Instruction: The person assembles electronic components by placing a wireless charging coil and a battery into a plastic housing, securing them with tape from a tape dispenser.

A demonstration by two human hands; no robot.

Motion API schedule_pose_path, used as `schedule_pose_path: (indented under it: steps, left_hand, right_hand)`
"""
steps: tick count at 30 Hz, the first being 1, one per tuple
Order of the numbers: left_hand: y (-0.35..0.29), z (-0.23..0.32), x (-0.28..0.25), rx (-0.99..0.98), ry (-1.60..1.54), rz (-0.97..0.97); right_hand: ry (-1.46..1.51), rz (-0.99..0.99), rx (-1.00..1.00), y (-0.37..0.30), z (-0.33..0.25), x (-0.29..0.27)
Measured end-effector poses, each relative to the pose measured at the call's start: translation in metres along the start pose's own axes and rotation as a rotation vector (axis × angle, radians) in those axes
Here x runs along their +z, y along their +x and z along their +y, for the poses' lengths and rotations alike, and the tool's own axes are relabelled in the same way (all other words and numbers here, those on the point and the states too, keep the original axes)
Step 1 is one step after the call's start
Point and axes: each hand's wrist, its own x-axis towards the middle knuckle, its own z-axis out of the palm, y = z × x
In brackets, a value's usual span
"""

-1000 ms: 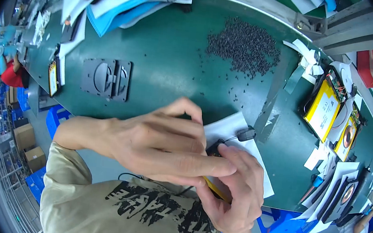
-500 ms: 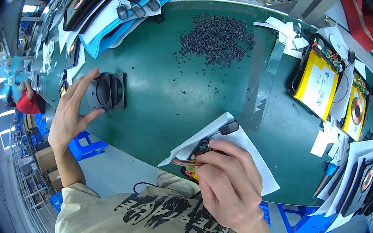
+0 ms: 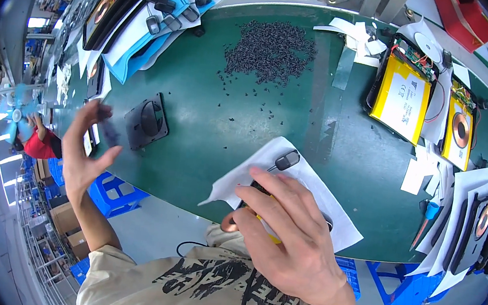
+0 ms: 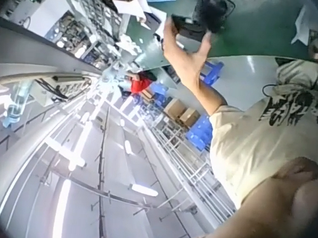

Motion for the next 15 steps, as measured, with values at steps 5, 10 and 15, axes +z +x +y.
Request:
schedule_pose_path:
  steps: [5, 10, 15]
  left_hand:
    - [-0.006, 0.052, 0.035, 0.426, -1.29, -0.064]
    - [-0.025, 0.104, 0.094, 0.1, -1.23, -0.349]
    - [-0.021, 0.112, 0.097, -0.378, -1.443, -0.407]
  right_hand:
    - [0.037, 0.044, 0.025, -0.002, 0.004, 0.008]
    - [0.1, 0.081, 0.072, 0.001, 0.004, 0.013]
    - [0.115, 0.15, 0.076, -0.005, 0.007, 0.014]
